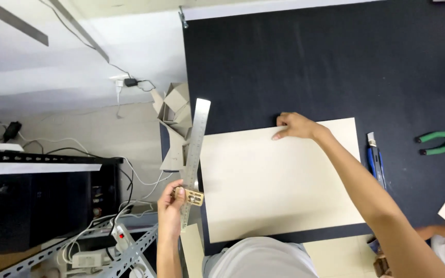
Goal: Measuring and cutting cardboard sheets using a ruler and a utility knife on a work surface.
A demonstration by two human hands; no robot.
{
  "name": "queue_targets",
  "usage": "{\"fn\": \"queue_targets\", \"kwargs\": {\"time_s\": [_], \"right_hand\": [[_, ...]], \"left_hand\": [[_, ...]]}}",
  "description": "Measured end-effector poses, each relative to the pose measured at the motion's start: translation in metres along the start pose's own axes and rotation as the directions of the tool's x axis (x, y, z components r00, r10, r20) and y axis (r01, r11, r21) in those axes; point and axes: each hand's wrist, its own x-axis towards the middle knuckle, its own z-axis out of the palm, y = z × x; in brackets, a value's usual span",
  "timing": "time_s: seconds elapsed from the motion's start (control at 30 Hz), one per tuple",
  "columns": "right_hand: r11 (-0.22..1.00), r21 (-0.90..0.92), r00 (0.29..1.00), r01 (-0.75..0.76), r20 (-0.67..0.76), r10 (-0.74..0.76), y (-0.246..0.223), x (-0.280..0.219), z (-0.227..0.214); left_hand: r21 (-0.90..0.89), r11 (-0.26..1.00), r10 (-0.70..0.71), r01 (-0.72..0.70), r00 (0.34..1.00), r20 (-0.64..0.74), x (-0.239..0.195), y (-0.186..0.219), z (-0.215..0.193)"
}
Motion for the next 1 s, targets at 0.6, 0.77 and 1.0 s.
{"fn": "queue_targets", "kwargs": {"time_s": [0.6,0.77,1.0], "right_hand": [[0.847,0.508,0.401,-0.156,-0.751,0.524,-0.036,0.016,0.067],[0.845,0.423,0.424,-0.328,-0.733,0.532,-0.084,-0.014,0.135],[0.815,0.273,0.430,-0.511,-0.740,0.517,-0.076,-0.025,0.172]], "left_hand": [[0.357,0.918,0.168,-0.173,0.985,0.045,0.183,0.067,-0.013],[0.538,0.808,0.140,-0.238,0.966,0.217,0.295,0.069,-0.006],[0.624,0.759,-0.084,-0.187,0.922,0.378,0.315,0.123,0.035]]}}
